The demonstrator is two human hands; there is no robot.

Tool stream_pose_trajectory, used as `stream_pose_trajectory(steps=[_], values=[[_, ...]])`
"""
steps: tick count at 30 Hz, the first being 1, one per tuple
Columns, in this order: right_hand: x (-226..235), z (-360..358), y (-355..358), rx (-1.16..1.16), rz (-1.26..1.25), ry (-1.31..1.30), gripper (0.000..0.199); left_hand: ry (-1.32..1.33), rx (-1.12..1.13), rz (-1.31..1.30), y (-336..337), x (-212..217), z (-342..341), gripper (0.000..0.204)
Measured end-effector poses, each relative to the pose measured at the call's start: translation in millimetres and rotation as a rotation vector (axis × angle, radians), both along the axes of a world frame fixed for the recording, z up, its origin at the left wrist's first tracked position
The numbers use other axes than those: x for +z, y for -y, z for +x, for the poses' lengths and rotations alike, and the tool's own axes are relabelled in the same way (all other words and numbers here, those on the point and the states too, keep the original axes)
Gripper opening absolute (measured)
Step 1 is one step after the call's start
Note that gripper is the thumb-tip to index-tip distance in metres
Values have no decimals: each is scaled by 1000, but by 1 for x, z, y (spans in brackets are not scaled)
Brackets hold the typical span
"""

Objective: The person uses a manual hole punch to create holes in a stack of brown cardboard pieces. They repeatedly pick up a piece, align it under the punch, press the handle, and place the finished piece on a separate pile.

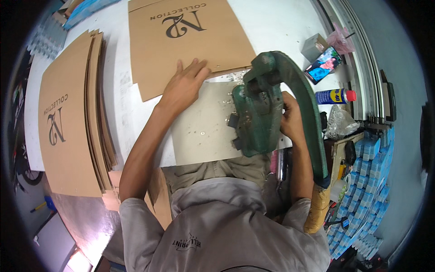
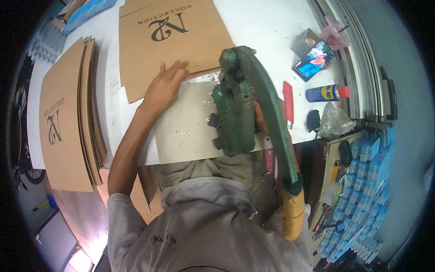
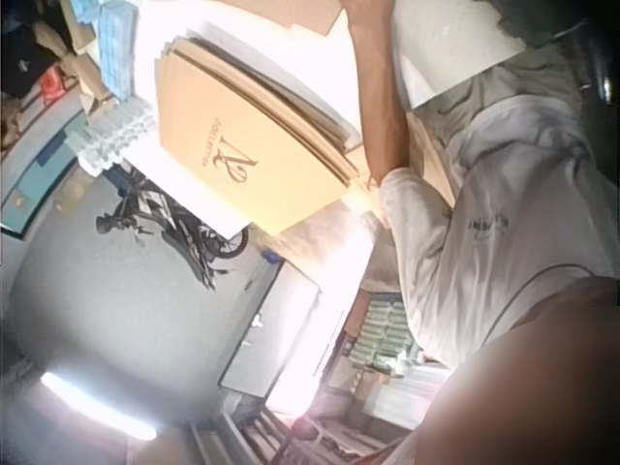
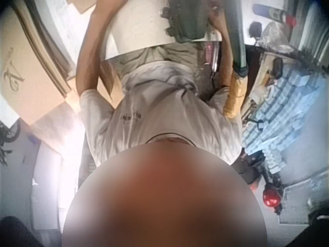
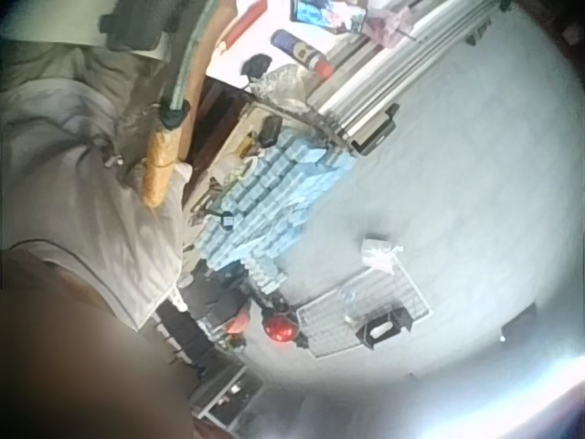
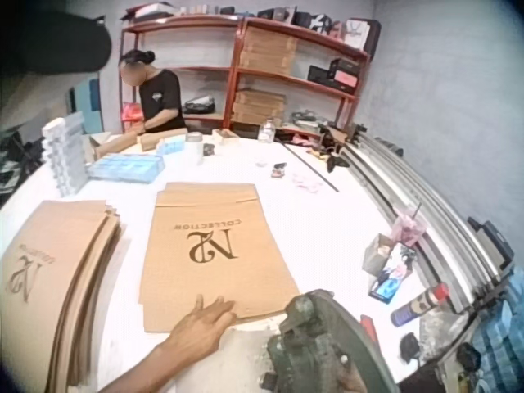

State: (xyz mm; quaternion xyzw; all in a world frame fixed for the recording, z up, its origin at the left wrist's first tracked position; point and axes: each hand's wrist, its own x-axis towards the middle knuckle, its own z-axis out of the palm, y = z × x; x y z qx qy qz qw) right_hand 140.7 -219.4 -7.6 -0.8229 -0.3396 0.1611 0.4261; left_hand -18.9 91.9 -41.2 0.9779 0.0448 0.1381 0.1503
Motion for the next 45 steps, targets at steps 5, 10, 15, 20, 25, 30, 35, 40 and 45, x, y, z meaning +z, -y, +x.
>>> stream_pose_trajectory(steps=[5,10,15,20,25,30,35,40,45], values=[[-37,1,-16,-38,179,129,26,-4,16,164,7,6,8,48],[-64,22,-12,10,119,161,28,15,37,139,6,0,11,36],[-48,16,-26,2,152,-345,39,-23,83,175,10,1,11,43],[-26,3,-43,93,266,-629,39,-29,67,297,14,9,17,37],[-15,18,-28,134,81,-177,41,144,103,210,8,12,25,24],[-8,21,-53,-77,298,-598,37,275,113,154,24,39,27,19],[-21,20,-81,-141,477,-953,32,168,113,174,21,45,30,32],[-9,31,-105,-222,326,-908,36,221,107,268,2,34,40,30],[18,27,-129,-257,143,-862,35,293,117,256,-13,34,44,26]])
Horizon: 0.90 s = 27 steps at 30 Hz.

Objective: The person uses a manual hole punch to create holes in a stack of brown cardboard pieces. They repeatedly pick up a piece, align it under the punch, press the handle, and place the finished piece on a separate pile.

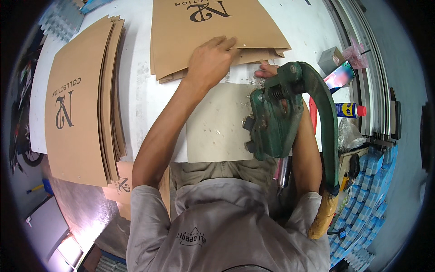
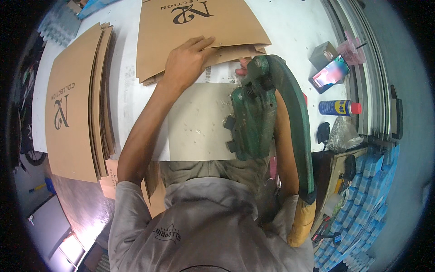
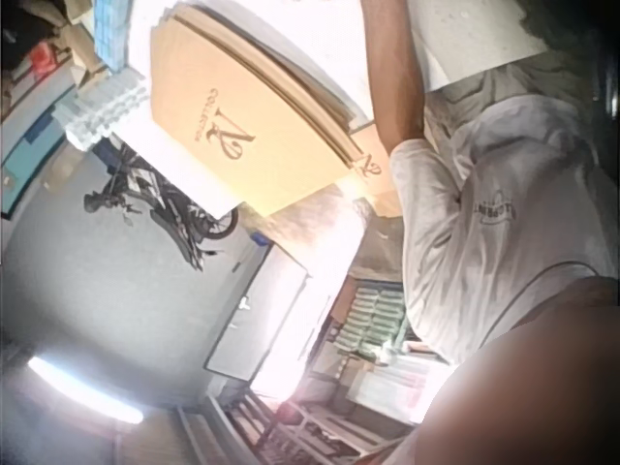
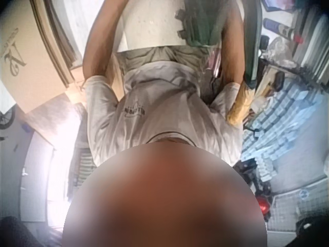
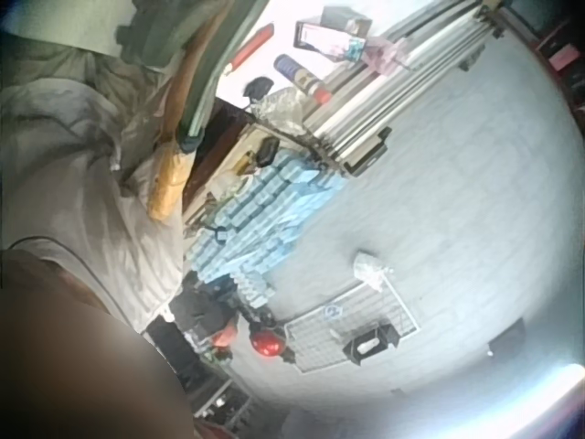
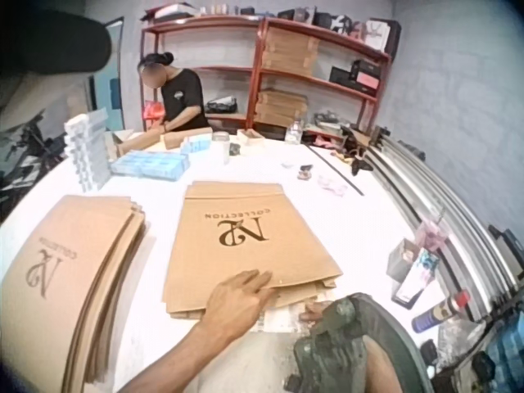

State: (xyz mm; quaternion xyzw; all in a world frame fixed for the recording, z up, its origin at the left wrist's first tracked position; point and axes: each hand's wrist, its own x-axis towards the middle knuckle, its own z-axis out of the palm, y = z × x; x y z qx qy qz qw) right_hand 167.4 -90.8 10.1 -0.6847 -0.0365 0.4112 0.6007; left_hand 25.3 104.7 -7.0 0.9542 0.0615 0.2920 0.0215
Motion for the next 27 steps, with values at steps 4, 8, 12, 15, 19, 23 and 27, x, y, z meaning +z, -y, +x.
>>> stream_pose_trajectory(steps=[4,8,12,15,19,23,27], values=[[-23,8,7,135,116,507,33,-90,-60,-111,33,39,-8,17],[-11,-4,48,105,106,260,29,-118,-121,-272,53,32,-19,17],[-6,-15,74,52,98,174,26,-80,-110,-364,74,19,-26,18],[-9,-21,85,12,99,150,23,-133,-113,-468,83,19,-30,23],[-9,-30,90,-20,84,148,22,-138,-135,-583,97,19,-36,27],[-8,-32,87,-59,118,124,23,-125,-88,-539,106,9,-35,30],[-7,-38,86,11,50,275,23,-105,-49,-535,108,7,-33,32]])
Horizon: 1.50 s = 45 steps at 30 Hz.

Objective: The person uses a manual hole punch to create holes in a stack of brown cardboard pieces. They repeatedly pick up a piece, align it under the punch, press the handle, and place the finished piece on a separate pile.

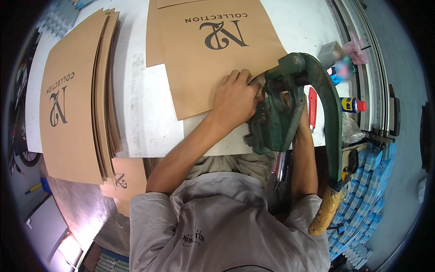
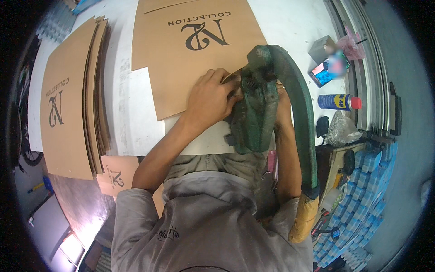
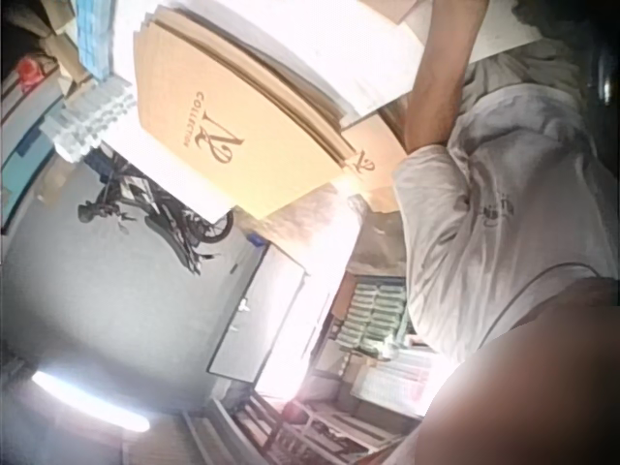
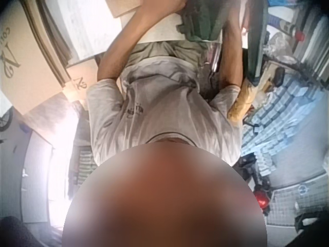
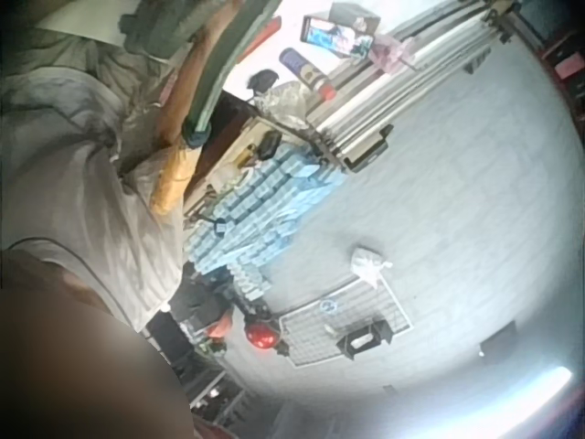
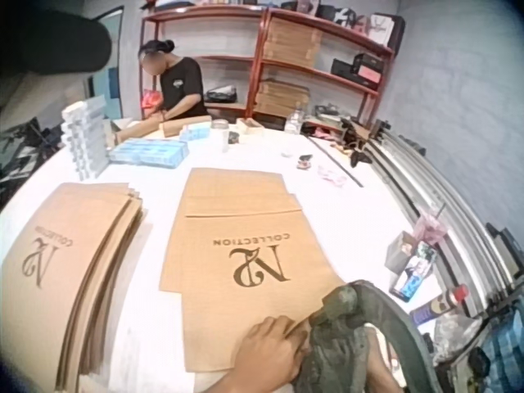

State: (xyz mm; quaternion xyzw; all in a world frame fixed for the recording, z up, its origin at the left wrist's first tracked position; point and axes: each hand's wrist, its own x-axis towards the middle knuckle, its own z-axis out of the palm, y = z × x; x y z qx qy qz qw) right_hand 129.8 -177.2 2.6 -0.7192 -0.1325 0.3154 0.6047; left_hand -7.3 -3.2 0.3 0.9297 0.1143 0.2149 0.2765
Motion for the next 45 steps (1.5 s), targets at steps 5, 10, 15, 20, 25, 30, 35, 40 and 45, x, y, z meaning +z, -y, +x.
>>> stream_pose_trajectory(steps=[5,10,15,20,25,30,35,40,45], values=[[-6,33,31,131,-375,535,22,-22,-5,16,-1,-3,8,32],[170,-25,39,-25,13,727,40,-48,22,18,-6,-2,1,32],[103,-86,109,526,-423,1320,74,-5,-39,3,3,0,9,33],[135,-106,55,811,-459,1258,68,-86,-24,12,-5,10,-3,38],[167,-69,69,293,446,865,55,-43,-53,128,-11,-2,-5,32],[33,8,123,150,-492,671,36,-88,-35,318,-28,-34,16,35],[-4,-20,90,240,-311,894,27,-284,-75,395,-50,-22,-47,50],[5,-19,79,204,-285,855,13,-339,-4,327,-73,-16,-84,61],[-3,-6,79,225,-333,902,9,-375,16,346,-85,-20,-76,71]])
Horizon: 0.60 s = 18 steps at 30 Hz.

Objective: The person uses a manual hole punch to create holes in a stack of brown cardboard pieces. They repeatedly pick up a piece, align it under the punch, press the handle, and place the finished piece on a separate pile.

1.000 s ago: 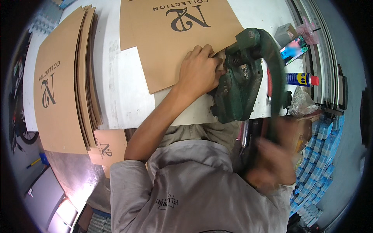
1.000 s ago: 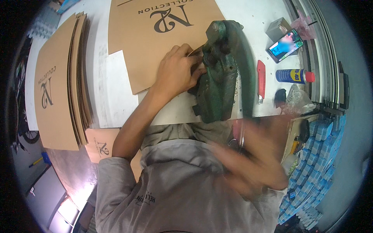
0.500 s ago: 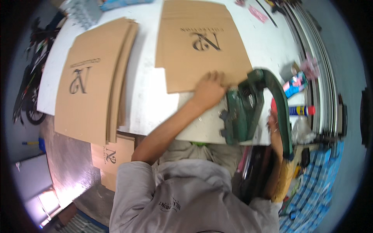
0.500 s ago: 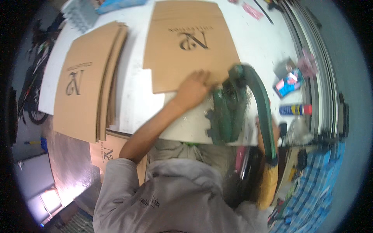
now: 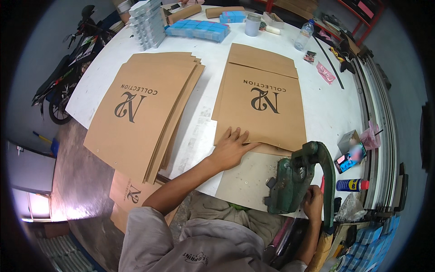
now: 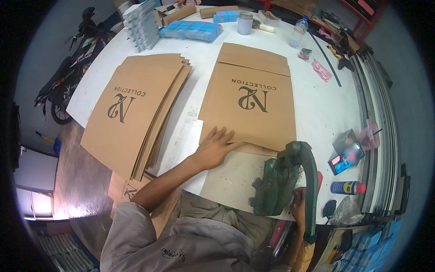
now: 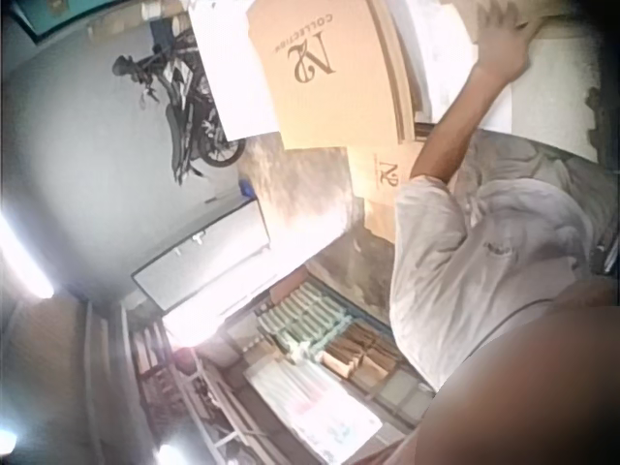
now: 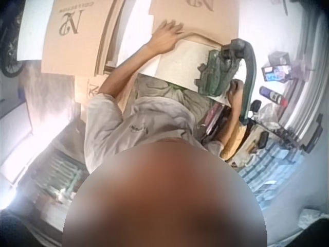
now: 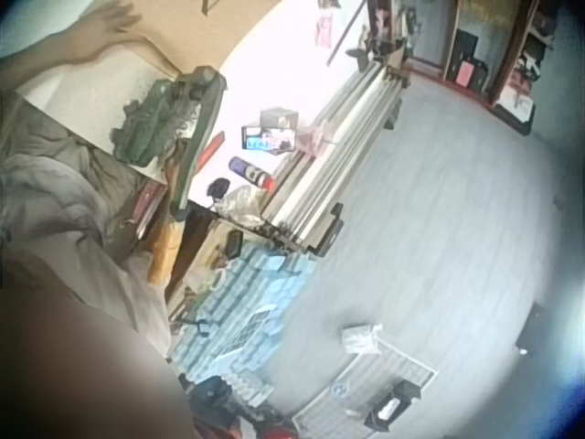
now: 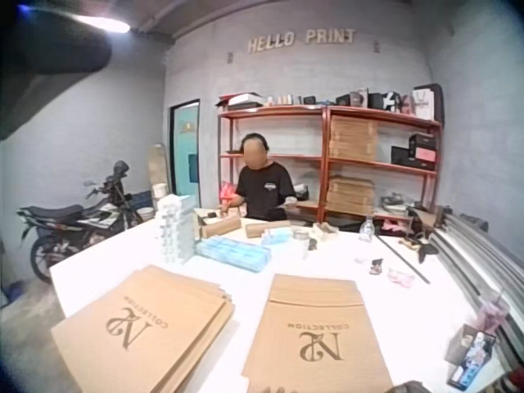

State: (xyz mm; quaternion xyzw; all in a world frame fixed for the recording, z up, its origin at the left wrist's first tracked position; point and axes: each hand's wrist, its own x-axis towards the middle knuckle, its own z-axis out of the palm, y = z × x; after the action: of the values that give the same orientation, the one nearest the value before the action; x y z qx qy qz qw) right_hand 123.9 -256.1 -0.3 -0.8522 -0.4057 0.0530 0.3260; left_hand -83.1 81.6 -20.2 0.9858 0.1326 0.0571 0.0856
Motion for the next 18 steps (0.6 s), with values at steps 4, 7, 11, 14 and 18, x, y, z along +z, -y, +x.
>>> stream_pose_trajectory(steps=[4,7,11,14,18], values=[[4,7,-11,-43,50,-113,9,37,12,13,5,2,8,72],[-8,20,-33,58,186,-344,15,37,10,-5,6,-1,12,68],[-16,43,-57,208,49,-304,23,52,6,-24,6,-2,19,63],[-43,43,-74,142,223,-556,29,93,-5,7,6,-8,18,62],[-19,15,-94,74,178,-598,40,147,-6,0,5,-19,15,44]])
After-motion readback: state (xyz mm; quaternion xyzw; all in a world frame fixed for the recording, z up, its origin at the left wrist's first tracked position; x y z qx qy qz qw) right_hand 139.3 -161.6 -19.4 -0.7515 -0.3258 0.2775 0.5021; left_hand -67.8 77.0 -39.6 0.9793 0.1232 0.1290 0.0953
